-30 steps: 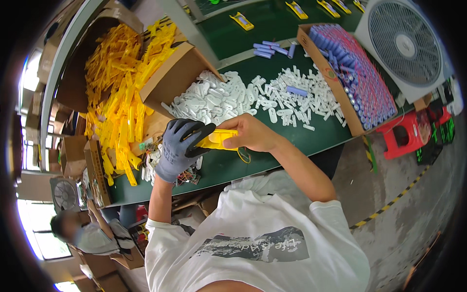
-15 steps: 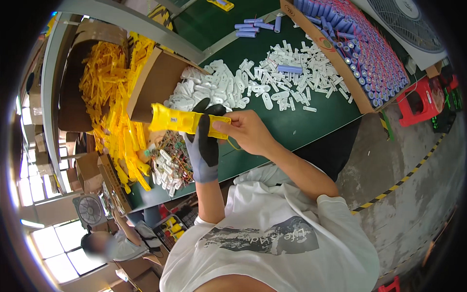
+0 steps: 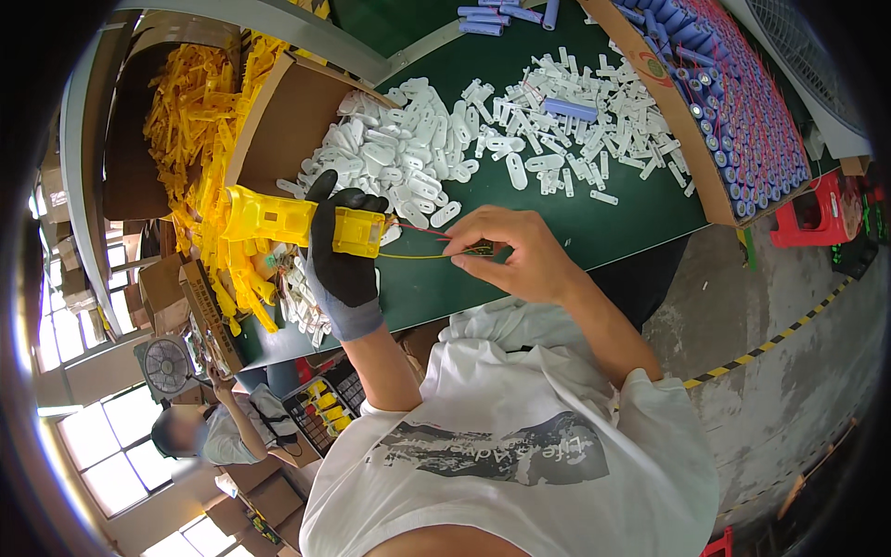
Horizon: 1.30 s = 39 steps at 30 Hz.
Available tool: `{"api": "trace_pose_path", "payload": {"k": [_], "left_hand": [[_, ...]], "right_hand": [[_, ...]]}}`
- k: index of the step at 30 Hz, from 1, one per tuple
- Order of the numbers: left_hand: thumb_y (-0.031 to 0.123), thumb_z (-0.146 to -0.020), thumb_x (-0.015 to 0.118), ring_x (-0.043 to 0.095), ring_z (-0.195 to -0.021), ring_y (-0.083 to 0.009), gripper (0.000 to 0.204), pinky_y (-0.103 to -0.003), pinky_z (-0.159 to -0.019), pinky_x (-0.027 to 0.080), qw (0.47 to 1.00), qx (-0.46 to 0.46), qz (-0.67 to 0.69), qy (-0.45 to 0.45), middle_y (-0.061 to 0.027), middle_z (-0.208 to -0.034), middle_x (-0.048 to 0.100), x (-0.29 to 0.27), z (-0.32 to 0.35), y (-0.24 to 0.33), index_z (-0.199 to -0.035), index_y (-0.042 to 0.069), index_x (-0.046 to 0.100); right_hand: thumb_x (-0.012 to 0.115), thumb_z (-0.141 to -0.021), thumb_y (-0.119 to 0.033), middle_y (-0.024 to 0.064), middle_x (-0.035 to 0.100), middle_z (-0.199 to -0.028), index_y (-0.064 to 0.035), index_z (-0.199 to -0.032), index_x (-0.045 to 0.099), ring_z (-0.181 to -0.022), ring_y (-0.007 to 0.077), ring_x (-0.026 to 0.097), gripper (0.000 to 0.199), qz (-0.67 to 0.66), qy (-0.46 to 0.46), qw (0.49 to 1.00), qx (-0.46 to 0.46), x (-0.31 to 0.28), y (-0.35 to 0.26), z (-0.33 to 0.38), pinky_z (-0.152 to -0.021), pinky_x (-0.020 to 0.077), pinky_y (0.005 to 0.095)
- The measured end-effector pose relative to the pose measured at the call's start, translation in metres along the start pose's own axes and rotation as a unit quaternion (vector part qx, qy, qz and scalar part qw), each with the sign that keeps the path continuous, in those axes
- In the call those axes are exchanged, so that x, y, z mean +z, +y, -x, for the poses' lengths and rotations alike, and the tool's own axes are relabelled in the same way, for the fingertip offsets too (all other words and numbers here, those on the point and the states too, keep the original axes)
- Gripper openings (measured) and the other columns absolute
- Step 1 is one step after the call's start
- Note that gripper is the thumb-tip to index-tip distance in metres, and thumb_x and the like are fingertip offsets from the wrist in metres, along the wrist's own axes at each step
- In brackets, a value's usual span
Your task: Assembling circuit boards and batteries into yellow plastic housings on a production line.
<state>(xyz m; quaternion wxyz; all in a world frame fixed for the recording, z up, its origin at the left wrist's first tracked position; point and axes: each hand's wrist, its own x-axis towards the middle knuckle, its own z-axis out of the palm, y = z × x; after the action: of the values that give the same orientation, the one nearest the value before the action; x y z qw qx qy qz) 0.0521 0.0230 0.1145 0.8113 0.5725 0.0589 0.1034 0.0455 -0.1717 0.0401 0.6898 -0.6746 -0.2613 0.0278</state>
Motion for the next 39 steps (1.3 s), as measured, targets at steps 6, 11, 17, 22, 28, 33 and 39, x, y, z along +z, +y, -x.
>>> {"api": "trace_pose_path", "payload": {"k": [6,11,17,22,28,33,39], "left_hand": [[0.017,-0.096,0.049,0.063,-0.086,-0.0255,0.038,-0.041,-0.084,0.050,0.999,0.030,0.011,0.004,-0.0144,-0.095,0.063,-0.005,0.007,0.004,-0.128,-0.002,0.044],[0.020,-0.097,0.048,0.062,-0.088,-0.0255,0.041,-0.045,-0.087,0.049,0.998,0.051,0.026,0.037,-0.0140,-0.097,0.063,-0.011,0.005,0.005,-0.132,0.000,0.043],[0.022,-0.097,0.048,0.061,-0.091,-0.0247,0.042,-0.045,-0.087,0.048,0.995,0.045,0.071,0.057,-0.0134,-0.099,0.062,-0.015,0.007,-0.004,-0.133,0.001,0.043],[0.020,-0.096,0.049,0.062,-0.084,-0.0251,0.040,-0.042,-0.079,0.052,0.995,0.008,0.055,0.084,-0.0145,-0.094,0.062,-0.007,0.006,-0.012,-0.130,-0.002,0.042],[0.021,-0.096,0.049,0.063,-0.082,-0.0254,0.041,-0.041,-0.078,0.052,0.995,-0.018,0.070,0.066,-0.0145,-0.091,0.063,-0.002,0.017,-0.024,-0.129,-0.003,0.042],[0.023,-0.097,0.048,0.062,-0.082,-0.0231,0.043,-0.038,-0.075,0.052,0.998,-0.014,0.004,0.057,-0.0132,-0.091,0.062,0.000,0.012,-0.024,-0.131,-0.003,0.040],[0.017,-0.095,0.054,0.063,-0.071,-0.0208,0.046,-0.034,-0.066,0.051,0.993,-0.002,0.001,0.121,-0.0104,-0.093,0.061,-0.008,0.000,-0.021,-0.136,0.004,0.037]], "right_hand": [[0.072,-0.073,0.008,0.0131,0.066,-0.095,-0.0023,-0.103,0.063,-0.084,0.0165,0.066,0.033,-0.094,-0.009,0.995,0.015,0.006,0.004,-0.005,-0.069,0.0538,0.0248],[0.073,-0.069,0.012,0.0169,0.064,-0.103,0.0008,-0.103,0.061,-0.087,0.0195,0.065,0.038,-0.161,0.051,0.985,-0.021,0.004,0.019,-0.004,-0.073,0.0557,0.0272],[0.073,-0.068,0.013,0.0186,0.063,-0.106,0.0042,-0.101,0.059,-0.090,0.0238,0.065,0.037,-0.181,0.112,0.975,-0.062,0.006,0.026,-0.011,-0.078,0.0564,0.0330],[0.072,-0.069,0.013,0.0205,0.062,-0.111,0.0042,-0.105,0.055,-0.098,0.0283,0.064,0.041,-0.244,0.174,0.944,-0.137,0.012,0.030,-0.011,-0.082,0.0564,0.0367],[0.070,-0.070,0.017,0.0233,0.061,-0.113,0.0056,-0.109,0.054,-0.107,0.0314,0.062,0.044,-0.309,0.268,0.910,-0.062,0.024,0.025,-0.014,-0.085,0.0562,0.0364],[0.062,-0.077,0.012,0.0226,0.062,-0.113,0.0054,-0.116,0.053,-0.105,0.0303,0.063,0.040,-0.363,0.194,0.910,-0.053,0.015,0.027,-0.007,-0.084,0.0558,0.0352],[0.061,-0.083,0.003,0.0202,0.063,-0.107,0.0068,-0.110,0.059,-0.087,0.0225,0.066,0.028,-0.395,0.031,0.918,0.027,-0.010,0.016,-0.002,-0.073,0.0553,0.0293]]}}
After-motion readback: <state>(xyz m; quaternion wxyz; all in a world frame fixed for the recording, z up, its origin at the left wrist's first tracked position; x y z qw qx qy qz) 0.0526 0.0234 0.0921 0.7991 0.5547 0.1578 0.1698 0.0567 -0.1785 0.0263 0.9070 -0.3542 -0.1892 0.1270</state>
